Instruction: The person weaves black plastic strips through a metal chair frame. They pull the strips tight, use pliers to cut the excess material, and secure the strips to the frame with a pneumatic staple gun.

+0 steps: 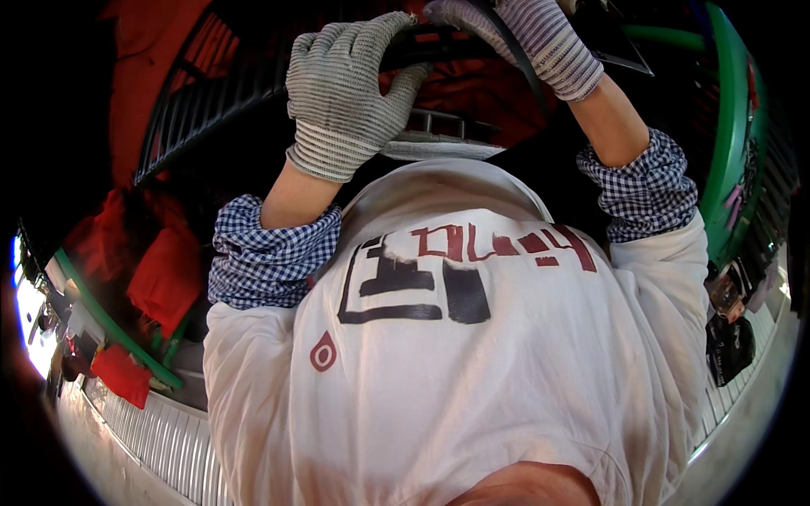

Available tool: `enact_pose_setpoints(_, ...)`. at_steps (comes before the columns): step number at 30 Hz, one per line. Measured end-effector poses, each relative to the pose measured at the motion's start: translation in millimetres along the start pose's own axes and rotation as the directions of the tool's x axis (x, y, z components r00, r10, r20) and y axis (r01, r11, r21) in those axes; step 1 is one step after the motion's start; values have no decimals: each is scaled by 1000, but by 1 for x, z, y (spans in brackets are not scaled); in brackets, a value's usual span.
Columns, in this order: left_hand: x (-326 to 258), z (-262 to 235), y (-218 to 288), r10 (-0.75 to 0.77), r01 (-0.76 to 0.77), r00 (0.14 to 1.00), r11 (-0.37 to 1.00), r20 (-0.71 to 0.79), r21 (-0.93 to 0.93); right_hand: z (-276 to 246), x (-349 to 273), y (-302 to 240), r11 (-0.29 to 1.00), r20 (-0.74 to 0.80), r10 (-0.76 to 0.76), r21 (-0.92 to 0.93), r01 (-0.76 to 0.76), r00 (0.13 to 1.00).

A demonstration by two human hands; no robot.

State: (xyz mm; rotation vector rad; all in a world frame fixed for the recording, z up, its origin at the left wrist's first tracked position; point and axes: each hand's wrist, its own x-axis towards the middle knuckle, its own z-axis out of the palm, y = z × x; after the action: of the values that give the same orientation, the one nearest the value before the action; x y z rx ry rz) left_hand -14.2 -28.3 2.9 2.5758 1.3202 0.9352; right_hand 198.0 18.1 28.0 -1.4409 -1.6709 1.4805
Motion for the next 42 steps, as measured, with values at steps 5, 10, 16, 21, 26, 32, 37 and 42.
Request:
enact_pose_setpoints(5,7,-3,2,-135,142,986,988,101,-61,5,2,3,998,-10,-11,55,11,1000)
enact_pose_setpoints(10,-2,5,-2,-72,74,997,996,35,-43,0,10,38,919,-31,-248,-324,225,968)
enact_pose_setpoints(16,-18,1,-45,83,-77,996,975,-21,207,18,11,19,969,-174,-236,-119,218,956)
enact_pose_setpoints(21,11,-2,-55,85,-64,994,958,-63,281,22,17,8,970,-262,-243,-60,235,934)
enact_pose_setpoints(26,8,9,-66,-14,-8,996,971,90,240,50,16,32,973,-277,-184,84,214,943)
enact_pose_setpoints(32,-9,59,-80,-139,-110,837,905,529,412,71,30,88,998,-264,-63,14,69,962)
enact_pose_setpoints(37,6,102,-82,-227,-211,517,901,825,380,75,40,148,993,-226,120,45,-112,967)
enact_pose_setpoints(42,30,145,-75,-245,141,517,969,820,201,68,31,228,996,-258,27,-77,-49,966)
